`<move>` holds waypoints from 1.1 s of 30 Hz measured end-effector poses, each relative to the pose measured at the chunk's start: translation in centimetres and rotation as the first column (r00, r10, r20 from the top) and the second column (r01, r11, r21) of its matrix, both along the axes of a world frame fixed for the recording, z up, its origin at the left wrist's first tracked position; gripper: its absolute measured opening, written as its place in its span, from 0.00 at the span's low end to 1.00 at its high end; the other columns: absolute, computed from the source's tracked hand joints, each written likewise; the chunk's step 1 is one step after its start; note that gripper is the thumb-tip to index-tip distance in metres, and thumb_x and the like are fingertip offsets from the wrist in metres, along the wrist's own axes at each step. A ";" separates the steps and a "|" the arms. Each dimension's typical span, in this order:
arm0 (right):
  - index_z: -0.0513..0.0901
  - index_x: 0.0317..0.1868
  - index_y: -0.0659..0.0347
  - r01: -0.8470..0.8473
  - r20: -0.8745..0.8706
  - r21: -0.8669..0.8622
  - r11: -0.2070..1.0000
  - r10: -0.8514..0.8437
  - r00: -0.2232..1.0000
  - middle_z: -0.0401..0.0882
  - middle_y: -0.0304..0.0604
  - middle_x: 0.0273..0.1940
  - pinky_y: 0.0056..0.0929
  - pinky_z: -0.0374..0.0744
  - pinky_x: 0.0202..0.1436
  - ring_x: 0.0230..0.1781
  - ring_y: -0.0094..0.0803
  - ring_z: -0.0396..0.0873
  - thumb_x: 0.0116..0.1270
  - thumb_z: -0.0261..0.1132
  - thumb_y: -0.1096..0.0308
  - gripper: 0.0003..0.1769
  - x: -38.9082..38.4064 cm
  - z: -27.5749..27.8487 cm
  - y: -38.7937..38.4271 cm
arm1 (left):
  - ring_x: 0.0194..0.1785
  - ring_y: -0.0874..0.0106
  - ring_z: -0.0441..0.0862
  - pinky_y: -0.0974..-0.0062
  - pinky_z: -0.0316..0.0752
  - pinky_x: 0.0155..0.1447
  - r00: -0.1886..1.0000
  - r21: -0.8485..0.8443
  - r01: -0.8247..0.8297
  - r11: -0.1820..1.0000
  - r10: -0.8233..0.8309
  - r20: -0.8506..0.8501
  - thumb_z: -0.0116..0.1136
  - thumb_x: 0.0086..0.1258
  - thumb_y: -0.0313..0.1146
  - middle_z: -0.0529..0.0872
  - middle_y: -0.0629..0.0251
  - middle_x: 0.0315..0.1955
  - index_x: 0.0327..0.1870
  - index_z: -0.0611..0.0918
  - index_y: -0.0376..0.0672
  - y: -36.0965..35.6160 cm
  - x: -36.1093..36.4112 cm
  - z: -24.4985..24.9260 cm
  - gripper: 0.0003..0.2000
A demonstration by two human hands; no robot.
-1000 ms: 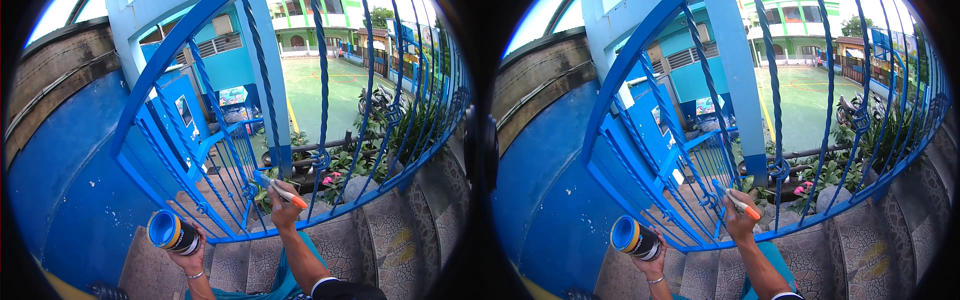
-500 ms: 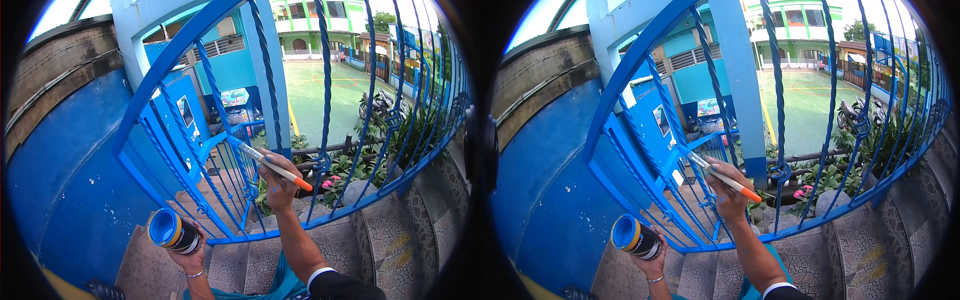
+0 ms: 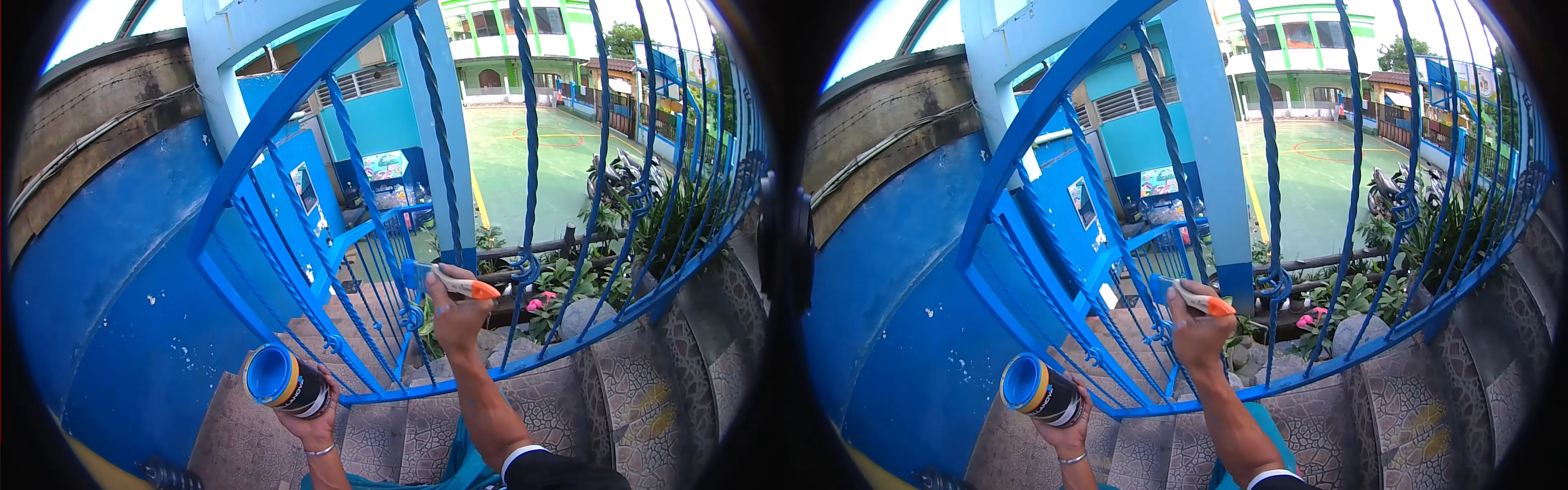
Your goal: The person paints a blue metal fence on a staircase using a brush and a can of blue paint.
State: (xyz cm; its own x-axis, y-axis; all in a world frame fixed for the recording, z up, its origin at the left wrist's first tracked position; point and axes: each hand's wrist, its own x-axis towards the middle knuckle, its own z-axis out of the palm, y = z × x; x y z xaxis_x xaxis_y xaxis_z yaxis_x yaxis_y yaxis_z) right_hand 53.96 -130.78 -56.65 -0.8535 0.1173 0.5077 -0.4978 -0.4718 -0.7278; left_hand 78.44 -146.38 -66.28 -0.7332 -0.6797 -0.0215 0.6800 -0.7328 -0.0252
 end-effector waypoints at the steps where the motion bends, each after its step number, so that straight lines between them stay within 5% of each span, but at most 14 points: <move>1: 0.91 0.51 0.73 -0.024 -0.025 0.017 1.000 0.024 0.999 0.93 0.46 0.41 0.25 0.88 0.44 0.40 0.25 0.90 0.72 0.78 0.77 0.11 0.1 1.3 -0.5 | 0.73 0.47 0.78 0.44 0.76 0.74 1.000 0.010 0.004 1.000 -0.004 0.008 0.61 0.71 0.66 0.83 0.46 0.67 0.75 0.80 0.40 0.1 -0.1 0.1 0.41; 4: 0.91 0.50 0.72 0.037 -0.180 -0.026 0.999 -0.041 0.983 0.93 0.46 0.40 0.25 0.88 0.43 0.40 0.24 0.90 0.72 0.79 0.77 0.10 1.1 6.1 -1.7 | 0.71 0.47 0.79 0.45 0.77 0.73 1.000 0.011 -0.002 1.000 0.002 0.030 0.60 0.71 0.69 0.86 0.47 0.65 0.74 0.82 0.43 0.3 -0.2 0.7 0.41; 6: 0.91 0.51 0.72 -0.067 -0.195 -0.108 0.992 0.045 0.980 0.93 0.47 0.42 0.24 0.88 0.45 0.41 0.24 0.90 0.72 0.78 0.78 0.10 1.4 8.8 -1.7 | 0.71 0.47 0.79 0.46 0.77 0.73 0.999 -0.018 -0.013 1.000 0.014 0.045 0.60 0.71 0.69 0.86 0.46 0.65 0.73 0.82 0.43 0.4 -0.3 0.6 0.41; 11: 0.90 0.54 0.70 -0.139 -0.251 -0.312 0.940 0.059 0.966 0.93 0.50 0.49 0.26 0.90 0.52 0.48 0.29 0.91 0.74 0.77 0.79 0.11 1.4 9.3 -0.3 | 0.71 0.48 0.79 0.46 0.77 0.73 1.000 0.005 -0.003 1.000 0.003 0.029 0.60 0.71 0.69 0.87 0.48 0.65 0.74 0.82 0.43 0.3 -0.3 0.7 0.41; 14: 0.91 0.54 0.70 0.046 -0.198 -0.194 0.980 -0.085 0.976 0.93 0.51 0.50 0.29 0.91 0.53 0.50 0.33 0.93 0.74 0.76 0.80 0.10 -0.3 5.8 -0.8 | 0.71 0.48 0.79 0.46 0.77 0.73 1.000 0.029 -0.008 1.000 0.007 0.031 0.61 0.71 0.69 0.87 0.50 0.65 0.74 0.82 0.43 0.3 -0.3 0.6 0.41; 18: 0.92 0.52 0.67 0.294 -0.483 -0.003 0.956 -0.259 0.837 0.93 0.54 0.50 0.35 0.92 0.53 0.50 0.43 0.95 0.67 0.78 0.82 0.14 0.9 5.7 -2.2 | 0.71 0.48 0.79 0.46 0.77 0.73 1.000 0.006 0.001 1.000 -0.001 0.030 0.61 0.71 0.68 0.87 0.50 0.65 0.73 0.82 0.43 0.3 -0.3 0.5 0.41; 24: 0.92 0.52 0.67 0.139 -0.456 -0.164 0.977 -0.200 0.867 0.93 0.54 0.49 0.34 0.91 0.53 0.50 0.41 0.95 0.66 0.79 0.81 0.14 1.7 9.5 -2.1 | 0.71 0.49 0.79 0.46 0.77 0.73 0.999 -0.024 -0.021 0.999 0.022 0.044 0.62 0.71 0.68 0.86 0.51 0.66 0.73 0.83 0.43 0.2 -0.4 0.2 0.40; 27: 0.91 0.53 0.68 0.084 -0.350 -0.246 0.966 -0.169 0.921 0.93 0.54 0.49 0.33 0.90 0.54 0.50 0.40 0.94 0.68 0.77 0.81 0.13 0.7 9.2 -1.8 | 0.73 0.48 0.76 0.44 0.76 0.74 0.999 -0.070 -0.033 0.997 0.034 0.011 0.63 0.71 0.64 0.84 0.45 0.68 0.75 0.78 0.35 0.3 -0.4 0.0 0.43; 31: 0.91 0.51 0.66 0.229 -0.344 0.032 0.973 -0.205 0.916 0.92 0.52 0.46 0.36 0.89 0.48 0.45 0.41 0.93 0.68 0.76 0.79 0.12 0.4 9.7 -1.0 | 0.73 0.48 0.77 0.44 0.76 0.74 1.000 -0.056 -0.019 0.998 0.020 0.014 0.61 0.71 0.65 0.84 0.45 0.68 0.75 0.77 0.36 0.0 -0.3 -0.2 0.43; 33: 0.92 0.50 0.67 0.231 -0.395 0.060 0.971 -0.189 0.899 0.92 0.49 0.47 0.31 0.88 0.48 0.44 0.33 0.91 0.70 0.77 0.78 0.10 0.7 11.3 -1.4 | 0.73 0.48 0.77 0.44 0.76 0.74 1.000 -0.057 -0.015 0.998 0.016 0.023 0.61 0.71 0.66 0.84 0.45 0.68 0.76 0.78 0.37 -0.1 -0.3 -0.3 0.43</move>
State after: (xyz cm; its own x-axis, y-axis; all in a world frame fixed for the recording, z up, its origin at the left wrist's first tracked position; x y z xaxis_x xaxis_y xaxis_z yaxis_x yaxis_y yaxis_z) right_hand 54.65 -132.19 -45.39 -0.5508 0.2015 0.8099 -0.8276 -0.2578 -0.4987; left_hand 78.18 -146.49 -66.57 -0.7222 -0.6917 0.0007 0.6914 -0.7218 0.0321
